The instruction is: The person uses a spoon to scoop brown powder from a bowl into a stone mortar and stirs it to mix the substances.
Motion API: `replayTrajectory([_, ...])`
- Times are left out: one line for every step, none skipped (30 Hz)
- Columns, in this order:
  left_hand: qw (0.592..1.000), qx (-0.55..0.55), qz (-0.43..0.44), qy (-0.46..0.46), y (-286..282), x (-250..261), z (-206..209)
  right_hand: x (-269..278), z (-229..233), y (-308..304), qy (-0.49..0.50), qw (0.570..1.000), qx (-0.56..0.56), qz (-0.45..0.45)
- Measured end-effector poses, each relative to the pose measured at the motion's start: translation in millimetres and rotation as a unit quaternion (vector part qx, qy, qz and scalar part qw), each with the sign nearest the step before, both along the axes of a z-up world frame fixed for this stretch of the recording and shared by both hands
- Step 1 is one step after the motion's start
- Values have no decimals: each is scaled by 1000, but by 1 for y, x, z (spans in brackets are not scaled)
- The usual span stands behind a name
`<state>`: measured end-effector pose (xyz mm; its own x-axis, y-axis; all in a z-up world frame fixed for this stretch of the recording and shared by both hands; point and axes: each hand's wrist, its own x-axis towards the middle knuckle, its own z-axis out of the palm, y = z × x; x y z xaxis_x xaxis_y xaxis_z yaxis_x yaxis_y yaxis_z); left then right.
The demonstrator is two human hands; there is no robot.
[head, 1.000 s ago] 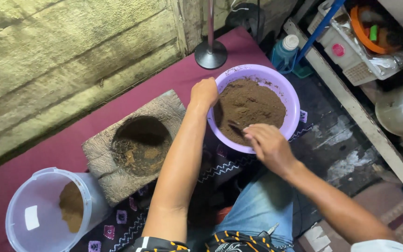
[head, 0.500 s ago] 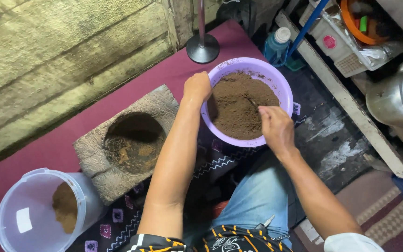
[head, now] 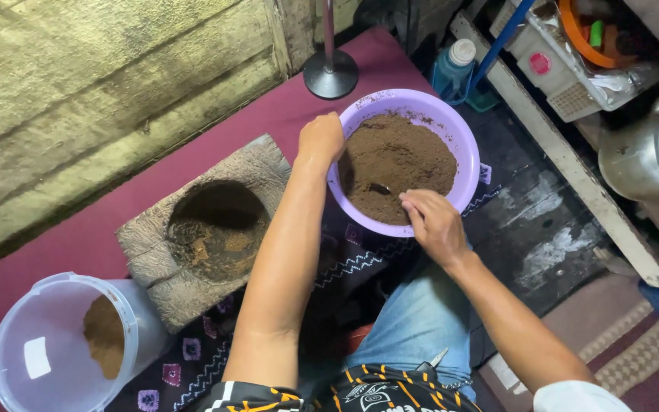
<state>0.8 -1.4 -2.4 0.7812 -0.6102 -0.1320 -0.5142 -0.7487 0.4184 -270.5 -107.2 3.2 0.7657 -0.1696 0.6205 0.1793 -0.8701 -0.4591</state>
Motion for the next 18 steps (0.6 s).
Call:
replayTrajectory([1000,0,-2,0,1,0,-1,3,-2,-12,0,1000,0,-2])
replayTrajectory([1000,-1,-1,2,2,0,-1,6,-4,-23,0,1000,3,13])
replayTrajectory([1000,-4,-1,4,1,1,-1,10,-5,-37,0,1000,5,28])
replayTrajectory([1000,-5,-3,3,0,-1,4,-1,6,-47,0,1000,3,26])
replayTrajectory([1000,1,-6,9,1,-3,8,-12,16,-56,14,999,7,39])
replayTrajectory([1000,7,-9,14,2,-4,12,-22,26,-65,28,998,11,52])
replayTrajectory([1000,7,-9,15,3,-3,11,-34,30,-58,29,998,11,53])
replayTrajectory([1000,7,-6,18,3,-3,10,-45,34,-51,48,997,27,62])
replayTrajectory([1000,7,-6,20,1,-3,10,-59,39,-45,67,994,43,68])
replayTrajectory([1000,7,-8,21,1,-4,8,-56,40,-36,68,995,43,66])
replayTrajectory([1000,7,-7,18,1,-3,8,-51,41,-29,72,995,16,65])
replayTrajectory([1000,6,-6,15,2,-2,9,-46,42,-21,75,995,-10,63])
replayTrajectory([1000,9,-5,15,2,-5,6,-43,38,-27,75,995,-8,64])
replayTrajectory([1000,9,-5,12,2,-7,5,-39,35,-32,68,996,-11,52])
replayTrajectory([1000,6,-3,2,1,-2,8,-28,33,-41,55,997,-18,41])
replayTrajectory([1000,5,1,-4,1,1,8,-18,37,-50,49,998,-19,45])
replayTrajectory([1000,5,0,4,1,1,5,-11,40,-57,40,998,-27,31])
replayTrajectory([1000,5,0,12,1,0,3,-5,44,-65,32,999,-35,18])
